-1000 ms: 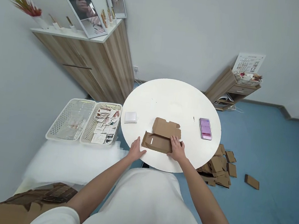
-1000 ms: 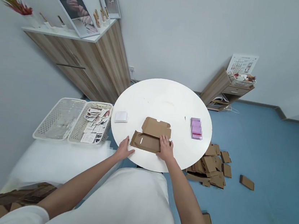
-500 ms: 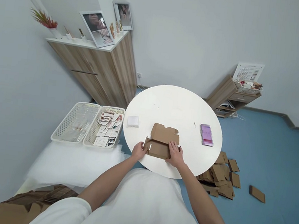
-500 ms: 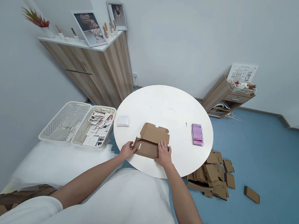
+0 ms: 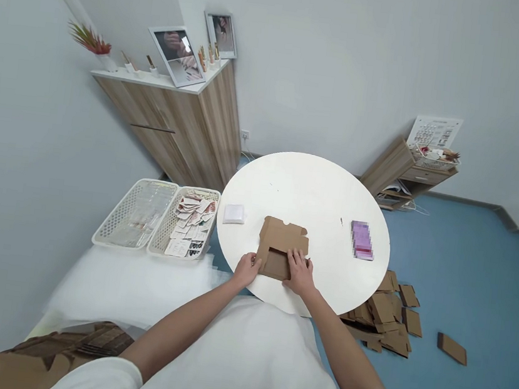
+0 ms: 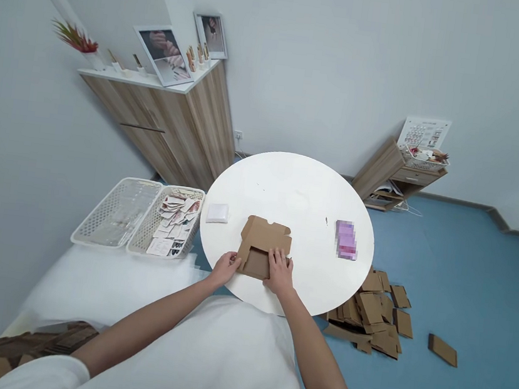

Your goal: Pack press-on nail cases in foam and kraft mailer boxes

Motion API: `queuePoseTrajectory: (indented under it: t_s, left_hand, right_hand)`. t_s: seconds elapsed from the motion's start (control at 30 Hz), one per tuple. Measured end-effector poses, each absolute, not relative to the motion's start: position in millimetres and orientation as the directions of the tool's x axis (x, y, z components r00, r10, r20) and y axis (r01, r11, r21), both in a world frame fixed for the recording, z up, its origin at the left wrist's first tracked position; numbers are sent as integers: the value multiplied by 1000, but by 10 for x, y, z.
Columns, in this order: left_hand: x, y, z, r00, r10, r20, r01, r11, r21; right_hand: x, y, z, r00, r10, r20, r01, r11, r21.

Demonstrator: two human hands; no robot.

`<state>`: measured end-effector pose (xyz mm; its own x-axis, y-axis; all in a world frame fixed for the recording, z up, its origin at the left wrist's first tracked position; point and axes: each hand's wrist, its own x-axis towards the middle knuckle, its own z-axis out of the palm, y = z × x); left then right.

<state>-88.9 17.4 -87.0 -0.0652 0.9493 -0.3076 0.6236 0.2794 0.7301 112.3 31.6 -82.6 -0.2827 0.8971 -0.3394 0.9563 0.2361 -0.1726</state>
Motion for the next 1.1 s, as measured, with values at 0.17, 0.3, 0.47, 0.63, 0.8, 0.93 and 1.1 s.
queuePoseTrajectory:
  t_s: [0.17, 0.3, 0.47, 0.63, 0.8, 0.93, 1.1]
  left_hand:
    - [-953, 312, -861, -32, 918, -396, 742, 288, 605]
    - [-974, 308, -836, 21, 909, -415, 787, 241, 567]
    - [-933, 221, -830, 109, 881, -461, 878, 132, 459]
    - [-877, 203, -821, 52, 863, -503, 919, 156, 362]
    - [-966, 167, -747, 117, 894, -432, 886, 102, 451]
    - [-1048, 216, -670, 315, 888, -335, 830, -87, 550]
    - [-1035, 340, -682, 381, 846, -374, 828, -132, 544]
  right_hand:
    - [1103, 248, -792, -343, 861, -377, 939, 297, -174]
    - [1127, 224, -751, -335, 849, -409, 941, 285, -180]
    - [1144, 199, -723, -317, 840, -439, 947, 260, -186]
    - [1148, 147, -727, -327, 830, -452, 945, 288, -156]
    - [1190, 137, -749, -349, 830, -435, 937, 322, -137]
    - [1188, 148, -759, -354, 834, -424, 935, 324, -144]
    - [1222, 143, -679, -367, 845, -389, 927, 301, -222]
